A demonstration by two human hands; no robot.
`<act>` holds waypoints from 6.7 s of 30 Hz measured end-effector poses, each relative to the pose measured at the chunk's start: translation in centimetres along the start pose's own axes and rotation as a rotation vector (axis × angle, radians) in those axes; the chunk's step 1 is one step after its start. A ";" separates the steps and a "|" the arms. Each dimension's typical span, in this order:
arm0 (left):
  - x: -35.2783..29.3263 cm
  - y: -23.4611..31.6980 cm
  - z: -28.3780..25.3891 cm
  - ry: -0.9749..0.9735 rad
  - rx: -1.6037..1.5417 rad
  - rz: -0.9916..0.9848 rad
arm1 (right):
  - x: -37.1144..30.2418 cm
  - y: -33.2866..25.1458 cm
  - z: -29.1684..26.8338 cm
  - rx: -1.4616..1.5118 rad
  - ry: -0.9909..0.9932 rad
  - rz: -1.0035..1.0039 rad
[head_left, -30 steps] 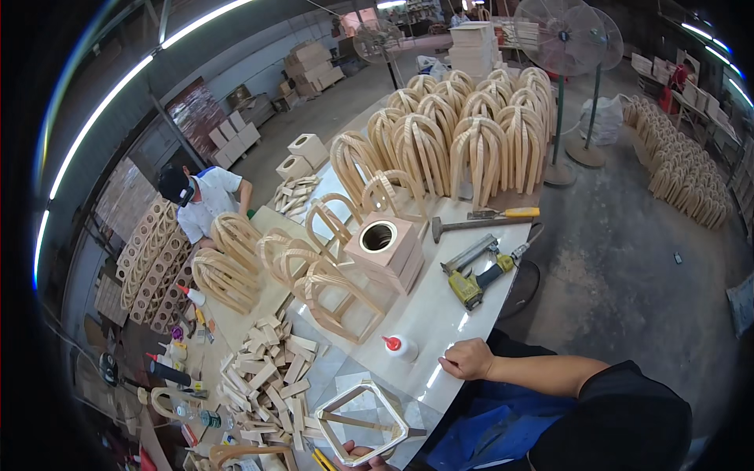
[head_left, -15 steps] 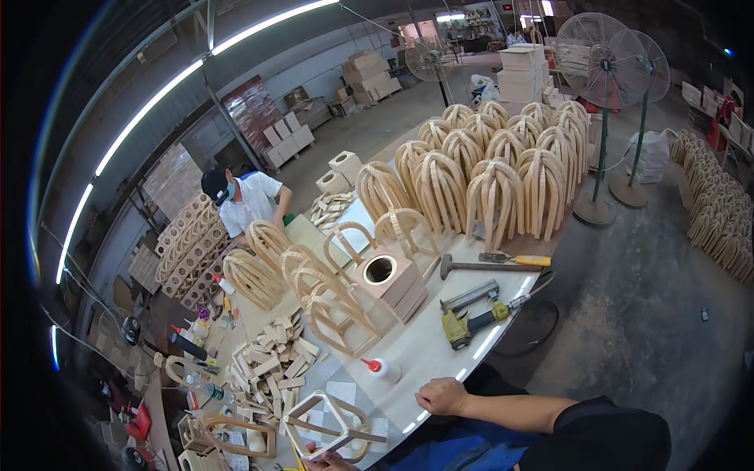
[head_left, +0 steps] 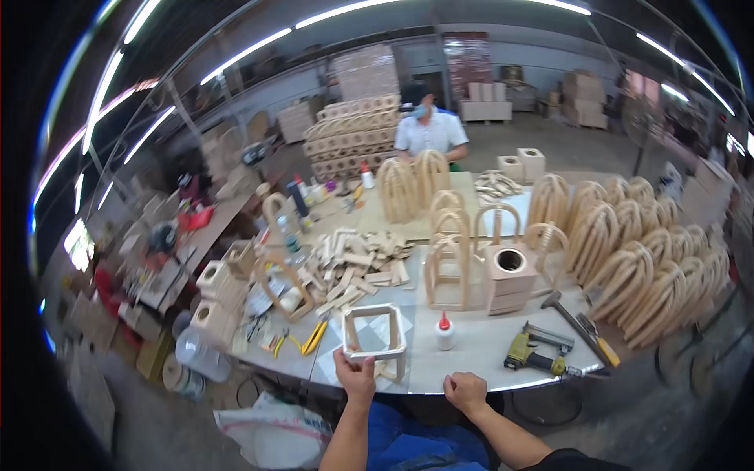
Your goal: Assembling and gluing wooden frames using a pneumatic nail gun and glue.
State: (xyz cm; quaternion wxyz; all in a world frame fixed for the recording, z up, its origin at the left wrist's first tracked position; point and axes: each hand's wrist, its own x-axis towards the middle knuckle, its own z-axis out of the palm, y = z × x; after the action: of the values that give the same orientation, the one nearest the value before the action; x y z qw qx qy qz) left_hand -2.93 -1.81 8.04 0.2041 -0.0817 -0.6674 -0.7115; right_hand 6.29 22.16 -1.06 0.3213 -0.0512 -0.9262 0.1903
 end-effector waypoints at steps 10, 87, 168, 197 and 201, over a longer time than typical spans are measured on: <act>-1.0 -0.7 -1.0 0.038 -0.145 0.059 | -0.3 0.4 1.1 -0.045 0.068 0.003; -1.4 1.3 -0.9 -0.157 0.148 0.214 | -14.2 -18.1 9.1 -0.438 -0.508 -0.888; -2.4 2.9 -2.6 -0.287 0.080 -0.001 | 22.7 3.6 -18.0 0.051 -0.281 -0.255; -3.5 2.9 -3.6 -0.341 -0.133 -0.108 | 16.0 -16.6 -17.3 0.154 -0.617 -0.648; -3.1 2.4 -4.1 -0.281 -0.153 -0.126 | 14.1 -14.3 -17.0 0.353 -0.433 -0.499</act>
State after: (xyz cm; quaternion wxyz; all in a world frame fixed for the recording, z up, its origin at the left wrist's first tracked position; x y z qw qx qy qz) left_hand 1.43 -5.30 8.61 0.0569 -0.1534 -0.6371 -0.7532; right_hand 6.00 17.52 24.83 0.1583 0.2738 -0.9096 0.2695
